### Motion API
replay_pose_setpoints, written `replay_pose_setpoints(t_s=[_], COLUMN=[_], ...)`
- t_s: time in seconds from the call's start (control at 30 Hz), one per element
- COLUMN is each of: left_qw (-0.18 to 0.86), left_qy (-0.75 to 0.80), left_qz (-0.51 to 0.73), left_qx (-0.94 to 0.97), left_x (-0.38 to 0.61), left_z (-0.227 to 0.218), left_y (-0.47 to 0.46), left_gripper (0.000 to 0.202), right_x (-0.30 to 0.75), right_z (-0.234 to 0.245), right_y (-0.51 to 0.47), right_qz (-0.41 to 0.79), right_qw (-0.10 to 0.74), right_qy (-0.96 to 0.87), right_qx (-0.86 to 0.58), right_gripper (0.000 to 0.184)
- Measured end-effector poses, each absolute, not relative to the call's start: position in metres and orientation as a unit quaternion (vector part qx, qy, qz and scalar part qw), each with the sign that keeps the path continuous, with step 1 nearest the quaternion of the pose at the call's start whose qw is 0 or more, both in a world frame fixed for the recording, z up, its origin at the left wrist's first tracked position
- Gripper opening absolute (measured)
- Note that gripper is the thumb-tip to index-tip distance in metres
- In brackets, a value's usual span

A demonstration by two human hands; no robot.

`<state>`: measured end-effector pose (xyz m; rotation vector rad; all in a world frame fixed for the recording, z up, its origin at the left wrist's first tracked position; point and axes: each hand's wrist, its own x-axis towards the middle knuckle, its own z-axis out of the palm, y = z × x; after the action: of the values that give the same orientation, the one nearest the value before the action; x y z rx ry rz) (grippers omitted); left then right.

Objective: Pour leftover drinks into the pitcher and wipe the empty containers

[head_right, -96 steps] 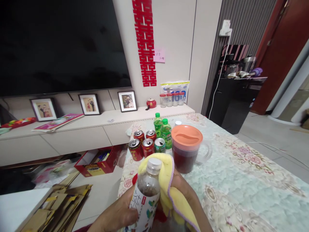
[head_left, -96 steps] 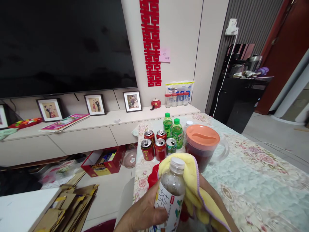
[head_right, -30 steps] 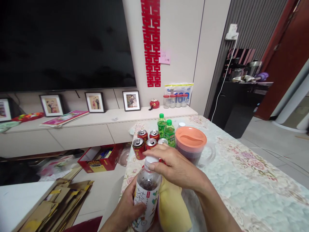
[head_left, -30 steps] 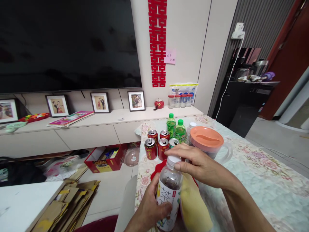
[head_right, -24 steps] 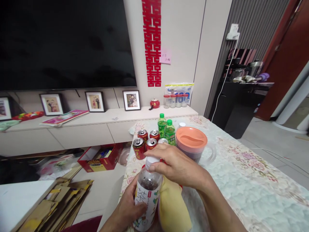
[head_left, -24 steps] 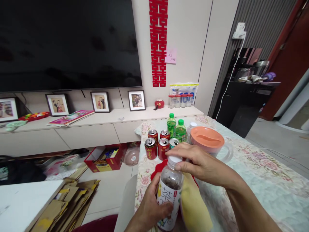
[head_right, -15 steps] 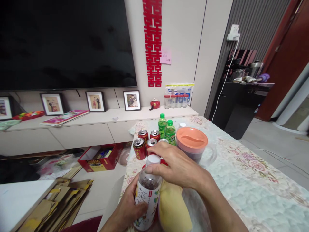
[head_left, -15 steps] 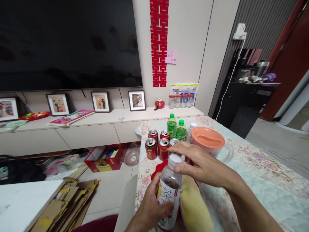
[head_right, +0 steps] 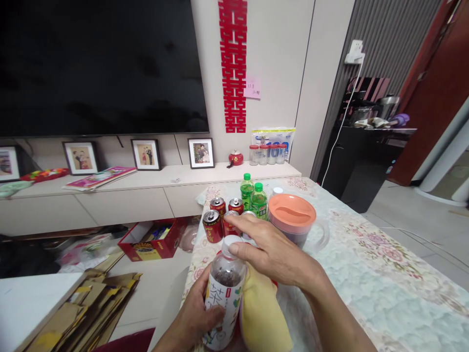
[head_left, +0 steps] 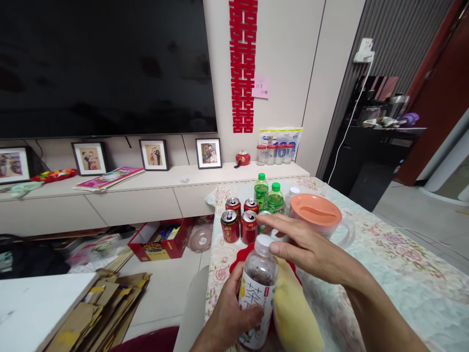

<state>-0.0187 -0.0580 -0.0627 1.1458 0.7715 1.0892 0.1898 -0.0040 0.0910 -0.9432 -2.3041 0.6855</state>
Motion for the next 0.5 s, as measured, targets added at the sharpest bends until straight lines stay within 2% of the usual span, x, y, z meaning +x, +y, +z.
replay_pose_setpoints(t_s=[0.1,0.2,0.33,0.43,0.5], left_qw=[0.637,0.633,0.624,0.633,0.634], left_qy=[0.350,0.360,0.357,0.347,0.345], left_qz=[0.475,0.474,0.483,0.480,0.481], left_qx=[0.495,0.495,0.499,0.498,0.496], left_x=[-0.0174,-0.0163,-0.0171,-0.0180,-0.0180], left_z=[-0.0621,-0.0629,-0.0629,-0.0622,-0.0622], left_y=[-0.0579,-0.0574,-0.0575,-0.0576,-0.0574], left_gripper=[0.064,0.061,0.065,0.071,0.075], right_x=[0.1887,0.1838,0.1853,0.1883,0.1866], right_z=[0.0927,0.0922,0.0871,0.0855,0.0859], right_y=[-0.0049,-0.0039,-0.0033,-0.0043,-0.0043], right_qz=[0.260,0.227,0.265,0.320,0.310], right_qw=[0.262,0.257,0.267,0.278,0.286], right_qy=[-0.868,-0.858,-0.838,-0.834,-0.835], right_qx=[-0.333,-0.382,-0.396,-0.354,-0.354], right_gripper=[0.049,0.050,0.064,0.058,0.056])
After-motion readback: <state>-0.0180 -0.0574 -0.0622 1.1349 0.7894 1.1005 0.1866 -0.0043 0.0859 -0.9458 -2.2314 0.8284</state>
